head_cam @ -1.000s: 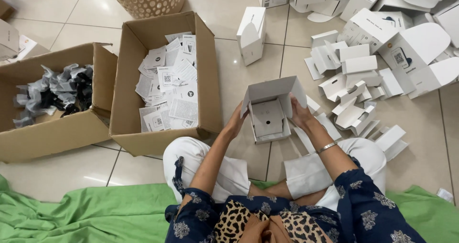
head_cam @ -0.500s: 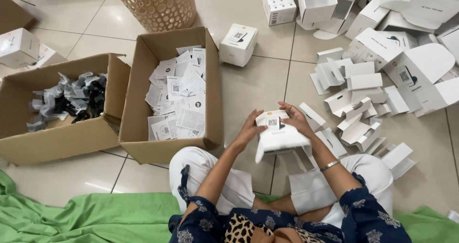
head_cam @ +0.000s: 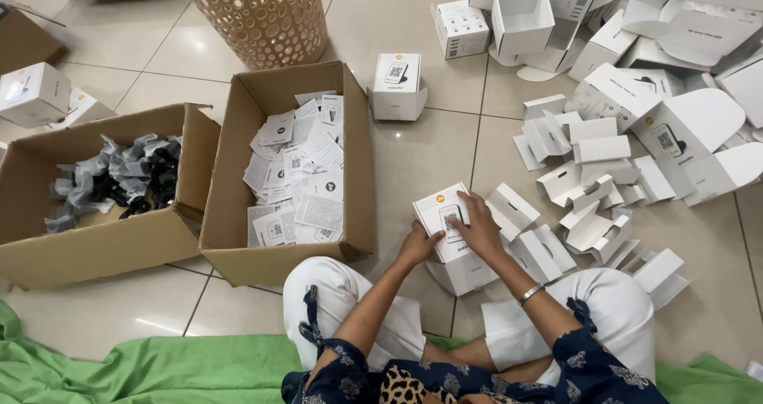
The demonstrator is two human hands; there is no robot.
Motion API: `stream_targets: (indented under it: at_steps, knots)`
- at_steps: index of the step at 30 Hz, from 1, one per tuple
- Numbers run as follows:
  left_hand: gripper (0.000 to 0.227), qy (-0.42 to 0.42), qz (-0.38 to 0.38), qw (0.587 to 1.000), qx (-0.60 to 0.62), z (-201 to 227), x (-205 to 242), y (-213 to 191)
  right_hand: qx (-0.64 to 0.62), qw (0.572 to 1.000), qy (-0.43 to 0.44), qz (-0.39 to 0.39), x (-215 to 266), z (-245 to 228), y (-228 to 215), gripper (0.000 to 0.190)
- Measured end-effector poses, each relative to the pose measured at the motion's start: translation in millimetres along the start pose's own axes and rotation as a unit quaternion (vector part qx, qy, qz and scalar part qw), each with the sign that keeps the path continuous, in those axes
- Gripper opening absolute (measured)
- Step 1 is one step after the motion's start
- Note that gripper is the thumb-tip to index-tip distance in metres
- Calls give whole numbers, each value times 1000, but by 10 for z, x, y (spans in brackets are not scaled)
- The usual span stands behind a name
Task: The person packs instruction manuals and components into cardboard product boxes.
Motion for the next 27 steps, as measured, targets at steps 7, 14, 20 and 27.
stream_targets:
  at_steps: [7,14,20,27]
  knots:
    - [92,16,148,988,-31,-76,-113,-163,45,960,-88,-262,39,-591,-429,147]
    - [60,49,98,993,-48,-39,-16,-200,73,966,-65,-239,127,-384,-345,130]
    - [63,147,63,987,20,-209,-217,-30,233,944,-106,-207,-60,-468,-261,128]
    - [52,90,176,970,-144,667,-598,-849,220,914,-122,-318,-537,-723,-259,138]
Point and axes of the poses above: each hand's wrist, its own x-axis away from the middle knuckle, its own y-axis out of the palm, z = x × y, the point moved 3 cm from there along -x, towards the middle knuckle, and after that the axes turned 8 degrees about -y, right-handed, at the moved point
